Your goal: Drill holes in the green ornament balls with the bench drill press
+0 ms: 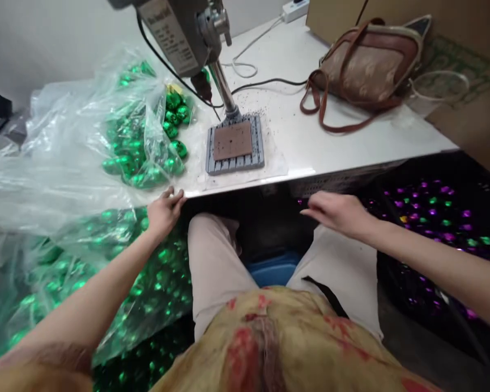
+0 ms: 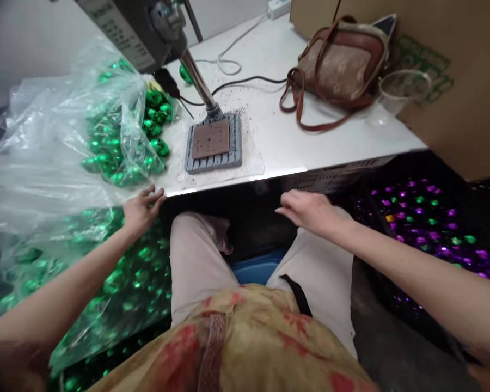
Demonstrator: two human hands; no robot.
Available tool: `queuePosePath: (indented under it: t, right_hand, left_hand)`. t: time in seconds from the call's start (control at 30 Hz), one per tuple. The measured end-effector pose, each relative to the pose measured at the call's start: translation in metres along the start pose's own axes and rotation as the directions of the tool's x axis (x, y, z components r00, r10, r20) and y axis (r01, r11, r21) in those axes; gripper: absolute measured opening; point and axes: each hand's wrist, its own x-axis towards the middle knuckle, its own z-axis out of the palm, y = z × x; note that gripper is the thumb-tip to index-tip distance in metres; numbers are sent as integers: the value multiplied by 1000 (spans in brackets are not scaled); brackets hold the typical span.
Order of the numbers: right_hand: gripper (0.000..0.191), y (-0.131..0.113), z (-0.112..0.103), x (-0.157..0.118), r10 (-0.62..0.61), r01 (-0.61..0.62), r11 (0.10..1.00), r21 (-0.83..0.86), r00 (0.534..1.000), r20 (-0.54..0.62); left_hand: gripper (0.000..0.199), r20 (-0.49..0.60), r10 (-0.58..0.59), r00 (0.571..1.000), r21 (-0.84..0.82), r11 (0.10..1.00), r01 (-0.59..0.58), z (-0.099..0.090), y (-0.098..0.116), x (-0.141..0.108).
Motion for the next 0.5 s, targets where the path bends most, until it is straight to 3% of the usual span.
queuePosePath:
  t: [0.1, 0.2, 0.37, 0.5]
  right_hand:
    - [27, -34, 49, -11, -135, 123, 991, 59, 953, 271]
    - [35, -42, 89, 9, -86, 78, 996, 36, 898, 432]
    - [40, -27, 124, 64, 74, -99, 995, 21, 853, 516]
    - [41, -16, 143, 96, 122, -202, 974, 104, 853, 507]
  left_hand:
    - [40, 32, 45, 998, 13, 999, -46, -3, 2, 6]
    - [38, 25, 68, 997, 9, 998, -68, -4, 6, 9]
    - [36, 7, 87, 996, 12, 996, -87, -7, 7, 6]
    - [37, 17, 72, 997, 41, 997, -73, -8, 0, 6]
